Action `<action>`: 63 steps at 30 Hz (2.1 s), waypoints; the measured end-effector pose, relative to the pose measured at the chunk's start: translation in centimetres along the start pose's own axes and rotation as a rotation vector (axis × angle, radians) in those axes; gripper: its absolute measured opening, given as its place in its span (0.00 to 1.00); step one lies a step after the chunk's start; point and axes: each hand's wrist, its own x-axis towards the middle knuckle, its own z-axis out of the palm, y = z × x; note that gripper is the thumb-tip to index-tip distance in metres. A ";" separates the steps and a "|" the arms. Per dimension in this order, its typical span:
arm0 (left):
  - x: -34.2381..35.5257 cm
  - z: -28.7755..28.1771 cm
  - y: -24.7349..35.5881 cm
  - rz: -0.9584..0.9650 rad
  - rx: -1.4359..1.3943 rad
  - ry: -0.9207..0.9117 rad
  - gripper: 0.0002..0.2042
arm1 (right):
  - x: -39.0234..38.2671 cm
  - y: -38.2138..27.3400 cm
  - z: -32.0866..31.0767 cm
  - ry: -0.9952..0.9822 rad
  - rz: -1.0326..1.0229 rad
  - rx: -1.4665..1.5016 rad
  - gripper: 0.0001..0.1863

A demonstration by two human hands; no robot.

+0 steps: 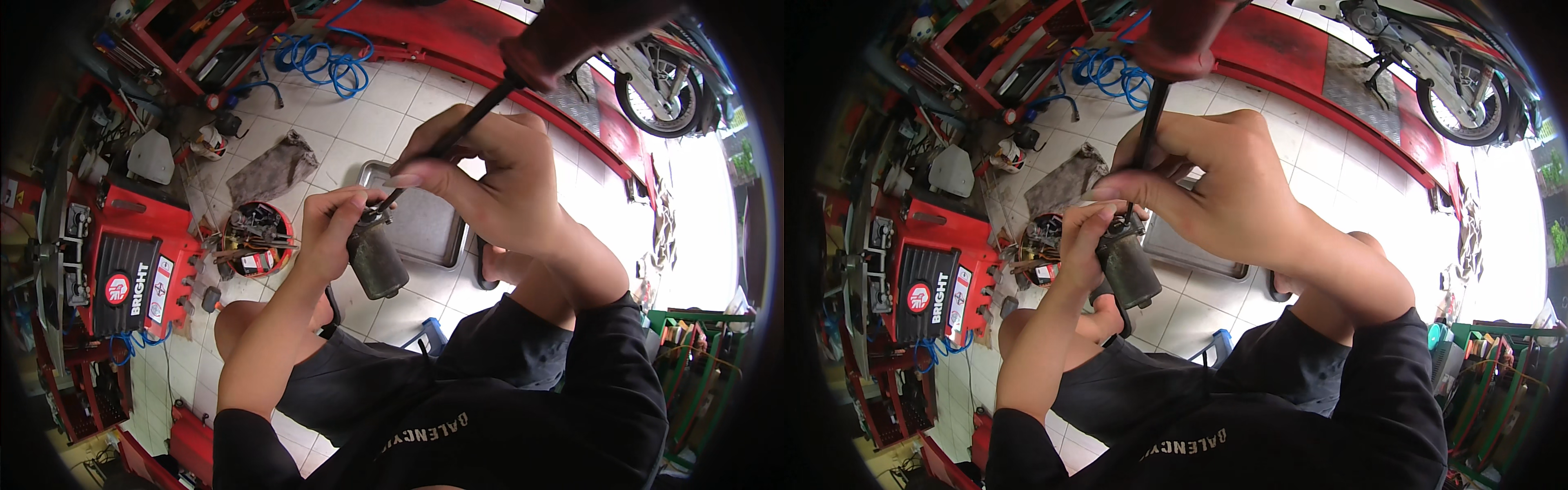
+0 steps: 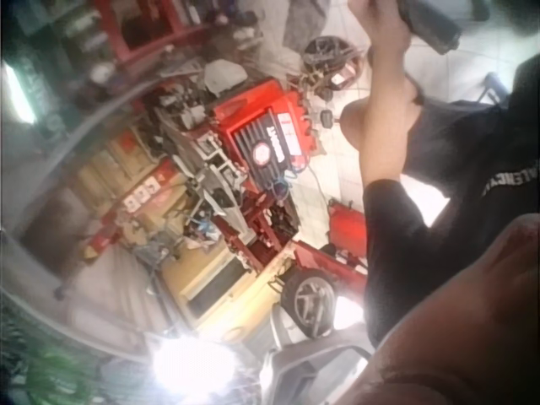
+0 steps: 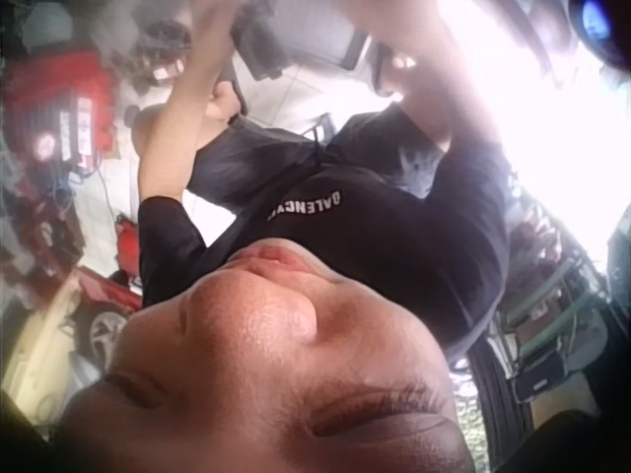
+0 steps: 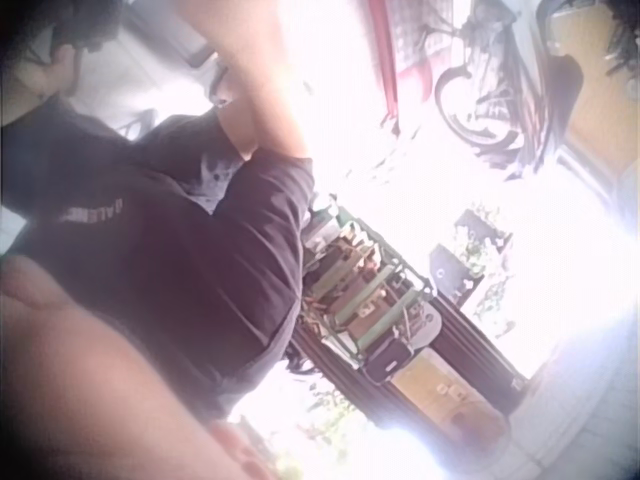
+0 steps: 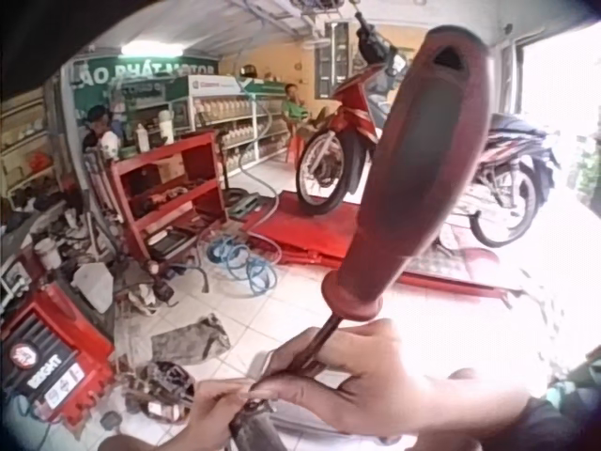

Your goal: The person uses a screwdriver to pry and adjust components on a cylindrical motorcycle part held in their left hand. They repeatedly insert the screwdriver into the part, apply leverage, and rotate the part to access different areas.

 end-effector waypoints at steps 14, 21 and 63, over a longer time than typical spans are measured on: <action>0.5 0.1 -0.5 -0.001 -0.087 0.063 0.18 | 0.1 0.6 0.9 0.088 -0.019 0.252 0.04; 0.3 0.2 0.2 0.087 0.106 0.063 0.16 | -0.7 0.6 1.2 0.228 0.061 0.227 0.04; -1.4 -15.4 6.3 -0.259 -0.627 0.591 0.30 | -15.0 43.2 34.9 0.087 1.661 -0.383 0.20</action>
